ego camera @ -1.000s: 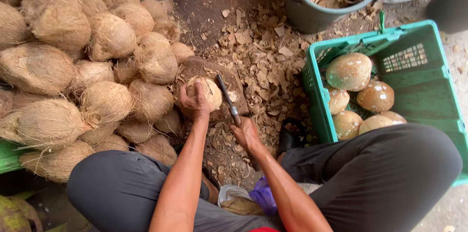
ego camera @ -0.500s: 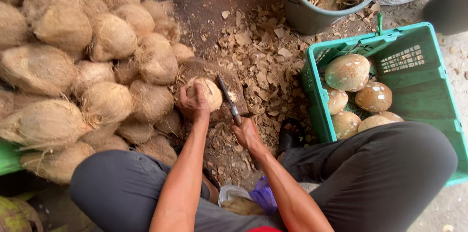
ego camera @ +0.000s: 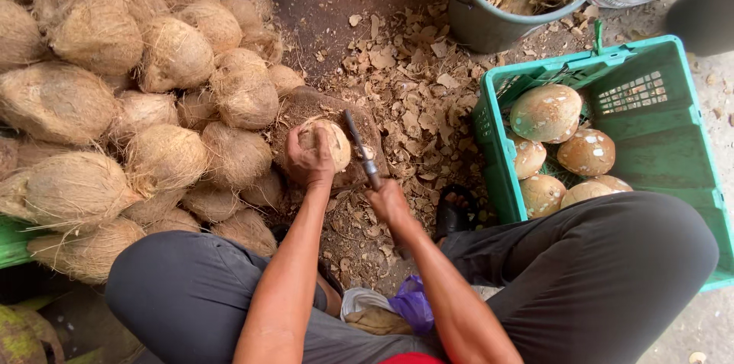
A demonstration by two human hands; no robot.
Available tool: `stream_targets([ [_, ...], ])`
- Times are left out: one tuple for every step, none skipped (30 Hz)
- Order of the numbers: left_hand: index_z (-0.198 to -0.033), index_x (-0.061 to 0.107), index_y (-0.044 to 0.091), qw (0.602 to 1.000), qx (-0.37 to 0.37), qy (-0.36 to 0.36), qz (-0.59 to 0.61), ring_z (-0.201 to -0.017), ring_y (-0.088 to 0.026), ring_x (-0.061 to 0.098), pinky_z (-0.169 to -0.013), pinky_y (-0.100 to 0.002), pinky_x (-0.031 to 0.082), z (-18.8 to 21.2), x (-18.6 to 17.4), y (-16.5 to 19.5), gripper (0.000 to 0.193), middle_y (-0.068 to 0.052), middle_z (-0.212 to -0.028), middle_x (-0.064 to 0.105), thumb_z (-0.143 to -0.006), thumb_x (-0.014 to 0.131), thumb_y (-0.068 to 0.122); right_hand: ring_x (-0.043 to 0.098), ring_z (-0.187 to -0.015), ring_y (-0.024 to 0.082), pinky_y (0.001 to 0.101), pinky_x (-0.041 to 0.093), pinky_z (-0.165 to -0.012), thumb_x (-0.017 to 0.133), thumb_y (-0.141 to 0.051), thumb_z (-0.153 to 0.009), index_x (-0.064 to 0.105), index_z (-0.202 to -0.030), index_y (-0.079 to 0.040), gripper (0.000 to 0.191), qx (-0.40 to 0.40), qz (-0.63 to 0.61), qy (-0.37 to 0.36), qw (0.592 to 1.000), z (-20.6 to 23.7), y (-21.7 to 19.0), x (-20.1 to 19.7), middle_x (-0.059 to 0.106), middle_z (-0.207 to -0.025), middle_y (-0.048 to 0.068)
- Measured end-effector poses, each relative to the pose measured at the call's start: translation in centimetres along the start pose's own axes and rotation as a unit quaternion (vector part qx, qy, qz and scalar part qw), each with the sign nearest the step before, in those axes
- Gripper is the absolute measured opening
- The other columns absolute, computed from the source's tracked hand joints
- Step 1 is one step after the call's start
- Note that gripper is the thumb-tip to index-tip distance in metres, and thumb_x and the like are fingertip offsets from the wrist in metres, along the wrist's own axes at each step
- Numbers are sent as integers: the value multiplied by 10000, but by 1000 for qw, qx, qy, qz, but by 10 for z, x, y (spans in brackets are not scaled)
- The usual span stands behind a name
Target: The person sits on a low stool and trims the husk off coconuts, striking the outer husk with a machete while holding each coconut between the knees. Trimmed coconuts are placed into a green plastic crate, and loose husk pieces are set aside.
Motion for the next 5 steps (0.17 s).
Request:
stream_targets([
  [-1074, 617, 138, 998, -44, -24, -50, -766, -192, 589, -640, -424, 489, 3, -7, -17, 539, -67, -897, 633, -839, 588, 623, 424, -438, 130, 332, 385, -385, 589, -218, -949, 585, -882, -217, 67, 12, -9, -18, 1000, 0, 7, -3, 551, -639, 23],
  [-1079, 628, 158, 991, -89, -46, -94, -699, -177, 579, -576, -419, 471, 6, -7, -25, 541, -44, -861, 640, -811, 549, 622, 414, -431, 139, 337, 373, -385, 590, -231, -940, 568, -922, -279, 56, 21, -14, -34, 999, -3, 11, -8, 538, -631, 30],
  [-1083, 627, 160, 990, -97, -48, -90, -703, -170, 587, -568, -410, 466, 10, -5, -24, 544, -42, -867, 643, -814, 547, 626, 402, -443, 137, 338, 359, -396, 610, -261, -964, 595, -896, -199, 94, 11, -8, -25, 1000, -1, 13, -10, 529, -633, 34],
  [-1087, 625, 163, 989, -106, -49, -90, -707, -164, 596, -561, -402, 462, 13, -7, -24, 546, -41, -873, 647, -816, 545, 630, 390, -456, 136, 339, 345, -407, 630, -293, -988, 623, -869, -120, 210, 2, -4, -19, 1000, 3, 15, -4, 520, -634, 39],
  [-1091, 623, 165, 989, -108, -47, -90, -711, -157, 604, -553, -394, 458, 7, -11, -21, 548, -39, -879, 651, -819, 543, 634, 378, -468, 135, 341, 332, -418, 650, -325, -1012, 653, -842, -41, 331, -14, -3, -14, 1000, 2, 10, 2, 511, -636, 44],
])
Point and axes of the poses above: each hand's wrist, its own z-axis away from the middle knuckle, its own x-axis out of the palm, y = z × x, the point moved 9 cm from there along -z, towards the middle knuckle
